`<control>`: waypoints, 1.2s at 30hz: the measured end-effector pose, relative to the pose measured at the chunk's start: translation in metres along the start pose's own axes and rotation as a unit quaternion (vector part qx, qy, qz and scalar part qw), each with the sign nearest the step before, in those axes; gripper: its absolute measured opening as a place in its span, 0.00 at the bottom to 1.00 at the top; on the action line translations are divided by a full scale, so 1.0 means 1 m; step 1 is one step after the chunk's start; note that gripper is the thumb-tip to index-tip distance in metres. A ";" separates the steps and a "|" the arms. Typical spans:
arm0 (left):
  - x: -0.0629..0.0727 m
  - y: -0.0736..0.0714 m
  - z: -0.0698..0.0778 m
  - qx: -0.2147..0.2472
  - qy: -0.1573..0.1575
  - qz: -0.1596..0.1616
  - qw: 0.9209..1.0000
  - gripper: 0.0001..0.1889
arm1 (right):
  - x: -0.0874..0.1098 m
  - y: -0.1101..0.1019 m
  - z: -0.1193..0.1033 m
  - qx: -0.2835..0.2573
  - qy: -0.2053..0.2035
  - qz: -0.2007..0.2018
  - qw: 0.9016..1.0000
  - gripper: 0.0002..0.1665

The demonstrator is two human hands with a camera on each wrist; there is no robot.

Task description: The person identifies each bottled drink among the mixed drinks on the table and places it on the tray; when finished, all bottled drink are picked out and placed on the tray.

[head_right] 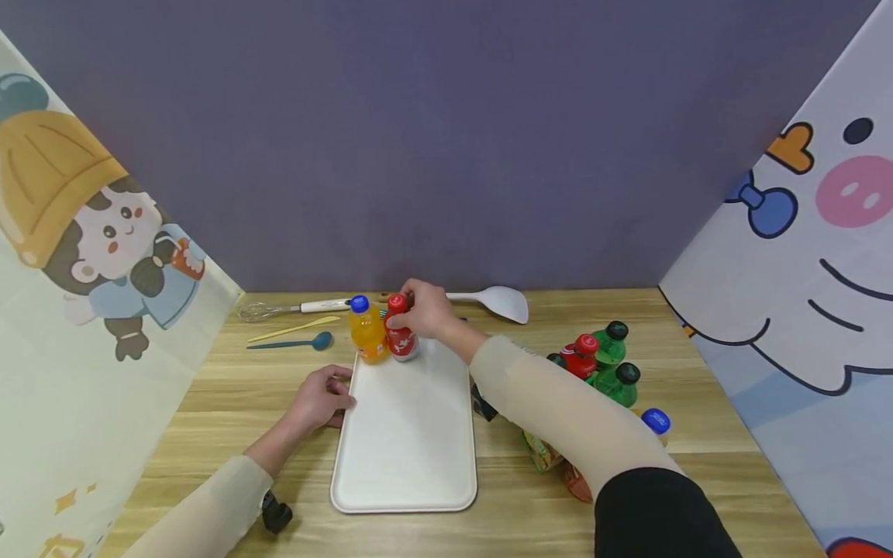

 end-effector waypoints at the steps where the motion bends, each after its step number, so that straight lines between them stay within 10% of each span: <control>1: 0.000 0.000 0.000 -0.002 0.003 -0.001 1.000 0.27 | 0.000 0.000 0.001 0.000 0.000 0.000 1.000 0.23; 36: 0.001 -0.003 0.000 0.007 -0.029 -0.005 1.000 0.30 | 0.010 -0.023 -0.002 0.055 -0.067 -0.082 0.993 0.33</control>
Point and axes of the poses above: each hand's wrist, its own x-axis away from the middle knuckle, its own y-axis out of the palm, z = x × y, the point moved 5 cm from there along -x, towards the middle knuckle, and after that the axes turned 13 degrees about x, right-handed, at the moved point
